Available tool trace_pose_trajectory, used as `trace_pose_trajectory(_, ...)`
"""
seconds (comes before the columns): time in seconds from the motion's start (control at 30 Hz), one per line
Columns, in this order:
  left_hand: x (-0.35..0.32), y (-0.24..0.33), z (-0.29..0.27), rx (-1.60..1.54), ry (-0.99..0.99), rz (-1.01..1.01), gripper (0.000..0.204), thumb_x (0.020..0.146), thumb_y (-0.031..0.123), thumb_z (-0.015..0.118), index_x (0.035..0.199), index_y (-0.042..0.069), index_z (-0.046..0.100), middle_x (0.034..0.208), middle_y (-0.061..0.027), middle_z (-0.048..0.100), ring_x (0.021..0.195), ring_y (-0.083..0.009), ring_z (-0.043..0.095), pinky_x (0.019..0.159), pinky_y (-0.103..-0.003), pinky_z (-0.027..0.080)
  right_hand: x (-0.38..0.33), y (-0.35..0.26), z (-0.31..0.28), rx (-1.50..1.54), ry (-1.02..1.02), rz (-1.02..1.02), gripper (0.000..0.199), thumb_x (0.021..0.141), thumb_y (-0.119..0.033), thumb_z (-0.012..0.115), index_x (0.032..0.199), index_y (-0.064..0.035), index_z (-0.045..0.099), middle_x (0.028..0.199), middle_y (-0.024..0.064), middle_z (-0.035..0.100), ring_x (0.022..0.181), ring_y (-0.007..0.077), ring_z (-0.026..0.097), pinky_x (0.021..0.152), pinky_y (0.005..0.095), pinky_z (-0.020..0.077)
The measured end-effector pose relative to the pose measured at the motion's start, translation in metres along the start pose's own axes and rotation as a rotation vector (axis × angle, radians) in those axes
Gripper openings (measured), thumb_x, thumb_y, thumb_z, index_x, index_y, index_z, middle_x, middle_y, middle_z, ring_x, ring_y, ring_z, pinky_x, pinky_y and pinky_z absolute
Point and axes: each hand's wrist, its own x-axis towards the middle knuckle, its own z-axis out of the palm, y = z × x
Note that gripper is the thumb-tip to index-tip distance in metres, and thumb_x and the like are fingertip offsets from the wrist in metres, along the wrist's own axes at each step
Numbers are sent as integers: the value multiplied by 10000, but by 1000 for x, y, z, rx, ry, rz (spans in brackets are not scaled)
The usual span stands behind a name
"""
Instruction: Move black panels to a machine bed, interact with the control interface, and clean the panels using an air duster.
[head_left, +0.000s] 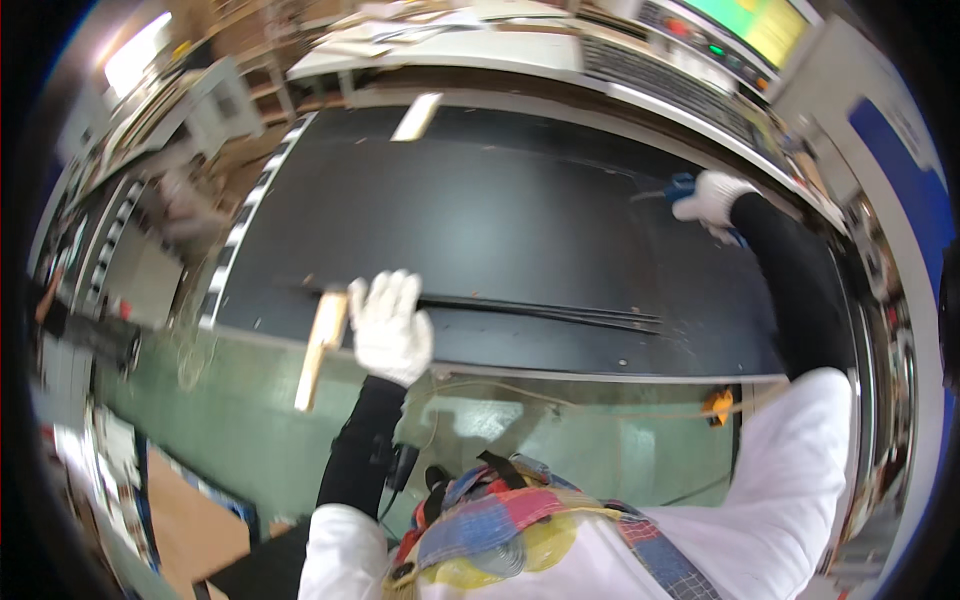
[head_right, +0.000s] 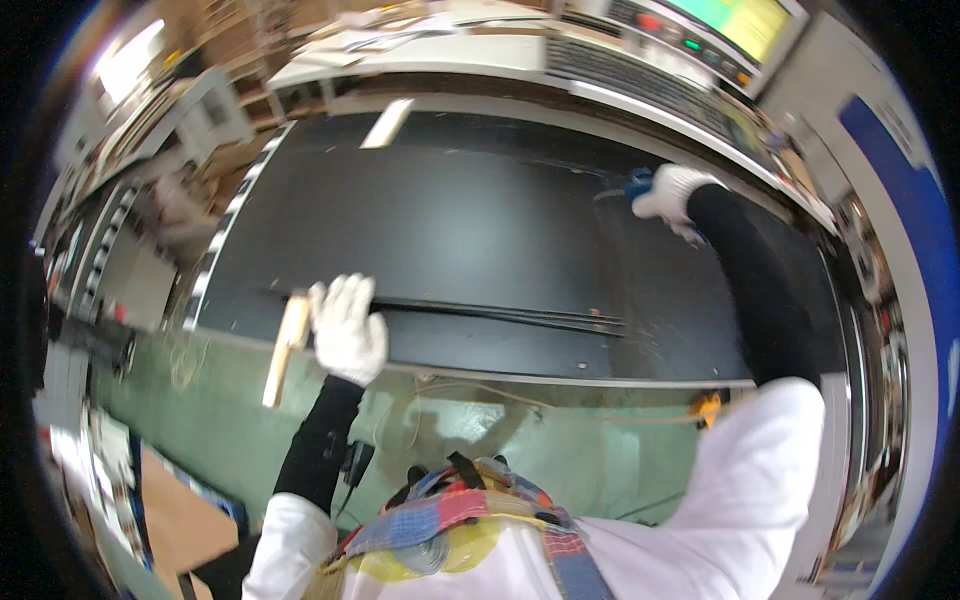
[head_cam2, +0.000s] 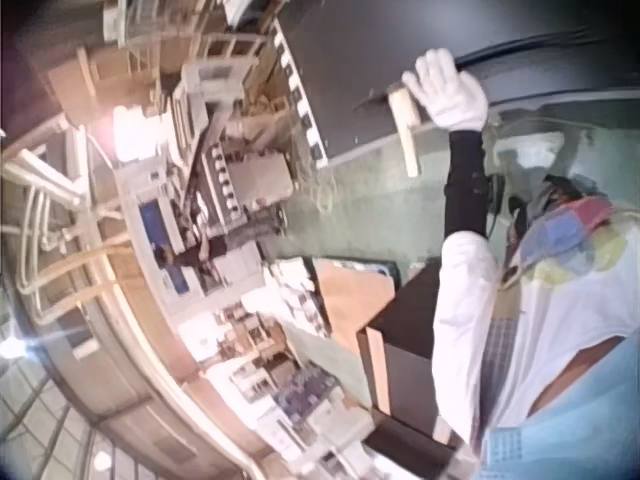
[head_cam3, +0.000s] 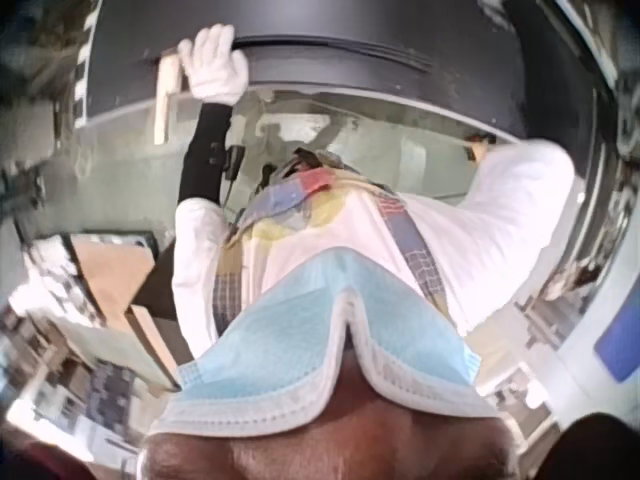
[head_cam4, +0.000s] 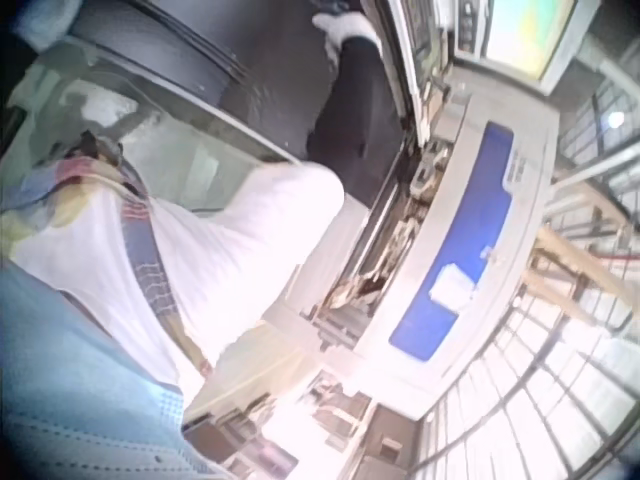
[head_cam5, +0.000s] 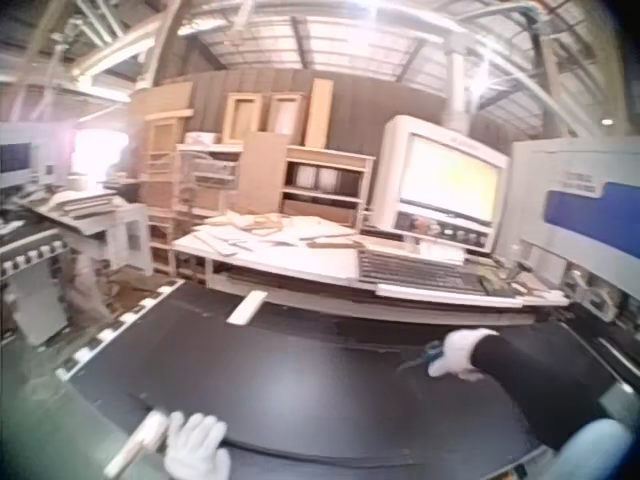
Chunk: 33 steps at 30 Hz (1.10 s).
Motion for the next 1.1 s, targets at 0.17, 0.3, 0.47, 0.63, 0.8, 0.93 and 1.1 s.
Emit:
trace_pose_trajectory(0.17,-12,-7,9,10,78,0,489,712,86,622,1198,60,577,1214,-115,584,1203,-295,501,1093,-532,286,-131,-97,35,97,-300,-271,373,818,-394,721,922,-41,662,577,54,582,469,130,589,455,262,479)
trace_pose_trajectory(0.3,-12,-14,22,53,167,-3,474,720,98,610,1194,89,583,1215,-82,586,1197,-276,509,1106,-528,277,-167,-135,59,42,-278,-393,447,811,-424,713,1083,-71,679,636,68,646,558,143,644,527,299,522)
trace_pose_trajectory(0.47,-15,-18,31,43,177,-21,445,732,96,597,1177,109,599,1219,-77,598,1216,-269,510,1125,-515,248,-183,-146,89,-35,-249,-669,400,793,-420,683,914,-40,715,700,147,682,654,253,694,673,342,549)
trace_pose_trajectory(0.63,-20,-19,25,38,130,-33,463,731,102,598,1193,104,580,1236,-81,579,1230,-271,490,1123,-517,247,-183,-165,98,21,-324,-476,462,750,-464,744,962,-55,716,689,104,686,592,198,673,648,306,543)
trace_pose_trajectory(0.8,-14,-21,31,23,183,7,492,705,95,615,1196,87,572,1229,-89,574,1217,-275,487,1119,-524,245,-195,-151,98,-26,-701,-1074,332,829,-349,707,1017,-76,712,715,83,689,593,151,638,585,316,530)
trace_pose_trajectory(0.93,-13,-22,18,20,149,7,489,724,107,589,1211,69,561,1231,-112,572,1226,-302,485,1124,-541,236,-203,-161,79,-70,-804,-875,390,787,-418,773,970,-78,718,672,21,636,658,107,621,630,289,503)
trace_pose_trajectory(1.1,-12,-7,16,23,123,-16,426,770,84,524,1190,68,597,1225,-99,614,1227,-274,516,1136,-525,227,-209,-133,58,33,-873,-893,345,760,-344,819,882,-40,712,716,60,672,643,127,634,583,260,485)
